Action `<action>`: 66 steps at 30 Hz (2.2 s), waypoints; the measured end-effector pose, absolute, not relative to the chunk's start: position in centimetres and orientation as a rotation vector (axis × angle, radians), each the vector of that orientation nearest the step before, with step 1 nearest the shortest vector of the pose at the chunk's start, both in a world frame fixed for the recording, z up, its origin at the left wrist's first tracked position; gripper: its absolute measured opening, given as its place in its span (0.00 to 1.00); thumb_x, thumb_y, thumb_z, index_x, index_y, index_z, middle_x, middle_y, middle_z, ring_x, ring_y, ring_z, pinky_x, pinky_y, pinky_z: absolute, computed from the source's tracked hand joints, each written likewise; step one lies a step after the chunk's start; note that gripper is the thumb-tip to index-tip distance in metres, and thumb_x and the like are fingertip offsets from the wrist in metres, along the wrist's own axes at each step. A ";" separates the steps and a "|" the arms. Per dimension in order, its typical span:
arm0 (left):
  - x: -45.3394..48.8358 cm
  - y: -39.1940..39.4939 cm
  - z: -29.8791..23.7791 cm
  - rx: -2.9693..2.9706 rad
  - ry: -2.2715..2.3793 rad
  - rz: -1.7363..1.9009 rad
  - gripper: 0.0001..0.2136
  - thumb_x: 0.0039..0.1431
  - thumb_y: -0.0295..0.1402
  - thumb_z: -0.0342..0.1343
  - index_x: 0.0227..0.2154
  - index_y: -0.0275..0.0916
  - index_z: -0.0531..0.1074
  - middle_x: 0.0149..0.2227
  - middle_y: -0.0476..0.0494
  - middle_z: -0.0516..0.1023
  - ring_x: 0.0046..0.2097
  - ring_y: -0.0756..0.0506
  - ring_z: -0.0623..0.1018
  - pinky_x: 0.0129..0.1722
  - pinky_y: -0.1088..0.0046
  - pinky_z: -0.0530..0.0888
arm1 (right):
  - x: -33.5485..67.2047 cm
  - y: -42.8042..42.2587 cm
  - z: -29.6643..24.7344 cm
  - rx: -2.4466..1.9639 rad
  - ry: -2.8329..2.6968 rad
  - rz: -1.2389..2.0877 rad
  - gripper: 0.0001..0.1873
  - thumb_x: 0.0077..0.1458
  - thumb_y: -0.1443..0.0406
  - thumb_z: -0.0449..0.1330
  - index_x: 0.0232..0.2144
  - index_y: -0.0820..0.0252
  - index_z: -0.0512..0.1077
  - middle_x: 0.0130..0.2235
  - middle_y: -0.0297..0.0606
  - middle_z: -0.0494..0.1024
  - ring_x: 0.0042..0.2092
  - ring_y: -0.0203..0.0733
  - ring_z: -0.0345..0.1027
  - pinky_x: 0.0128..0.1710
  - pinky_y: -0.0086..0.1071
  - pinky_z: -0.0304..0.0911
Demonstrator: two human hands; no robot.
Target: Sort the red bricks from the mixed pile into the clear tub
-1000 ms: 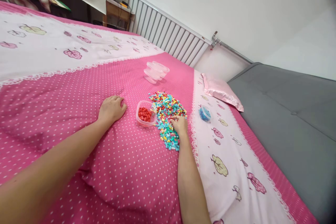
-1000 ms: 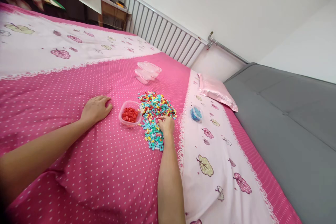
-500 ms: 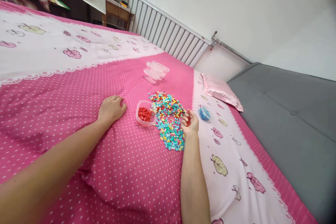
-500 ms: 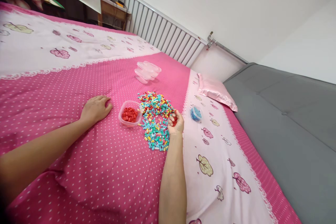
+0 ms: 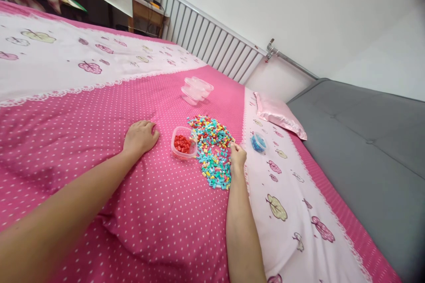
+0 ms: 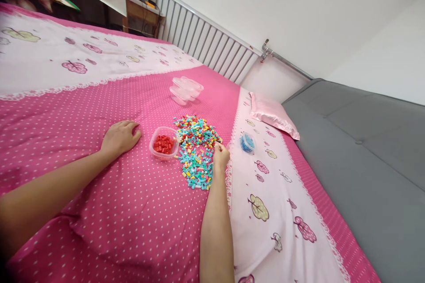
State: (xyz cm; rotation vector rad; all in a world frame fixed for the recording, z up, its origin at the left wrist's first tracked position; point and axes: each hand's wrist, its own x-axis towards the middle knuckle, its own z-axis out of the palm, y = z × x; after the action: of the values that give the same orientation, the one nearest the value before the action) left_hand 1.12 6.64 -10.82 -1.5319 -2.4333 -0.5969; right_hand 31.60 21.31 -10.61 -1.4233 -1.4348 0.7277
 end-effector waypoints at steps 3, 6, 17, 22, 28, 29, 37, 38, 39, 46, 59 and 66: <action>1.1 6.7 -10.9 -1.530 -2.429 -0.594 0.23 0.57 0.39 0.41 0.48 0.31 0.71 0.50 0.33 0.73 0.52 0.37 0.71 0.53 0.62 0.64 | 31.6 21.1 -10.6 -1.700 -1.651 0.455 0.15 0.49 0.62 0.56 0.38 0.56 0.79 0.35 0.37 0.81 0.38 0.43 0.72 0.42 0.32 0.64; 1.1 6.7 -10.8 -1.531 -2.428 -0.600 0.23 0.57 0.39 0.41 0.47 0.31 0.71 0.50 0.33 0.73 0.52 0.37 0.71 0.54 0.61 0.63 | 31.6 20.7 -10.4 -1.870 -1.751 0.341 0.14 0.50 0.62 0.58 0.39 0.53 0.79 0.38 0.40 0.81 0.39 0.45 0.73 0.39 0.33 0.65; 1.1 6.7 -10.7 -1.532 -2.439 -0.594 0.23 0.57 0.39 0.41 0.48 0.31 0.71 0.50 0.33 0.74 0.51 0.37 0.71 0.53 0.61 0.64 | 31.6 21.3 -11.1 -1.877 -1.861 0.348 0.09 0.48 0.62 0.61 0.33 0.53 0.80 0.33 0.38 0.81 0.36 0.42 0.73 0.36 0.30 0.64; 1.1 6.7 -10.7 -1.534 -2.435 -0.605 0.23 0.57 0.38 0.41 0.47 0.31 0.71 0.50 0.33 0.74 0.51 0.37 0.71 0.53 0.61 0.64 | 31.4 21.3 -11.1 -1.875 -1.879 0.318 0.10 0.47 0.64 0.59 0.30 0.54 0.80 0.32 0.39 0.80 0.35 0.43 0.72 0.34 0.29 0.63; 1.0 6.7 -10.9 -1.533 -2.428 -0.605 0.23 0.57 0.38 0.41 0.47 0.31 0.72 0.49 0.32 0.74 0.51 0.37 0.71 0.53 0.61 0.64 | 31.4 21.3 -11.0 -1.878 -1.893 0.330 0.11 0.47 0.64 0.58 0.32 0.56 0.80 0.31 0.41 0.80 0.34 0.45 0.72 0.33 0.31 0.62; 1.0 6.7 -10.9 -1.533 -2.427 -0.605 0.23 0.57 0.39 0.41 0.47 0.31 0.72 0.50 0.32 0.74 0.51 0.37 0.71 0.53 0.61 0.64 | 31.5 21.3 -11.0 -1.870 -1.899 0.338 0.12 0.47 0.64 0.58 0.33 0.55 0.80 0.31 0.40 0.79 0.34 0.44 0.71 0.33 0.31 0.62; 1.1 6.6 -10.7 -1.535 -2.434 -0.610 0.23 0.57 0.39 0.40 0.47 0.30 0.72 0.49 0.32 0.74 0.51 0.37 0.71 0.53 0.61 0.64 | 31.6 21.5 -11.3 -1.748 -1.788 0.529 0.07 0.41 0.67 0.61 0.26 0.56 0.78 0.23 0.35 0.75 0.31 0.41 0.68 0.32 0.29 0.60; 1.1 6.6 -10.7 -1.536 -2.436 -0.612 0.23 0.57 0.39 0.40 0.47 0.30 0.71 0.49 0.32 0.74 0.51 0.36 0.71 0.53 0.61 0.63 | 31.5 21.6 -11.3 -1.713 -1.739 0.586 0.06 0.40 0.67 0.61 0.24 0.56 0.78 0.22 0.34 0.73 0.30 0.39 0.67 0.32 0.28 0.60; 1.1 6.6 -10.7 -1.537 -2.439 -0.613 0.23 0.57 0.39 0.40 0.47 0.30 0.71 0.49 0.32 0.74 0.51 0.36 0.71 0.53 0.61 0.63 | 31.5 21.6 -11.3 -1.679 -1.692 0.642 0.04 0.39 0.67 0.61 0.23 0.57 0.77 0.21 0.33 0.72 0.28 0.38 0.66 0.30 0.28 0.60; 1.1 6.6 -10.6 -1.537 -2.449 -0.596 0.24 0.57 0.39 0.40 0.48 0.31 0.71 0.50 0.32 0.73 0.52 0.37 0.71 0.54 0.61 0.63 | 31.2 20.9 -10.2 -1.435 -1.366 1.045 0.09 0.48 0.61 0.55 0.31 0.59 0.69 0.15 0.21 0.55 0.15 0.28 0.46 0.12 0.22 0.43; 1.1 6.7 -10.6 -1.541 -2.451 -0.599 0.23 0.57 0.39 0.40 0.48 0.32 0.71 0.50 0.33 0.74 0.52 0.37 0.71 0.54 0.61 0.63 | 33.4 20.6 -7.8 -0.486 -0.513 1.840 0.03 0.45 0.69 0.53 0.26 0.59 0.61 0.23 0.26 0.61 0.19 0.25 0.53 0.13 0.16 0.47; 1.2 6.6 -10.6 -1.531 -2.451 -0.584 0.23 0.58 0.39 0.40 0.48 0.32 0.71 0.50 0.33 0.73 0.52 0.37 0.71 0.54 0.61 0.63 | 33.3 20.8 -7.9 -0.585 -0.577 1.746 0.01 0.49 0.68 0.54 0.27 0.59 0.64 0.24 0.28 0.63 0.21 0.26 0.55 0.13 0.15 0.48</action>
State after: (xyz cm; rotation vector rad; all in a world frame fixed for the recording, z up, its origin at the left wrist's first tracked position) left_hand 1.17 6.64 -10.65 -1.5308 -2.4509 -0.5835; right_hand 33.26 20.81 -7.85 -0.5851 -0.5768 1.7464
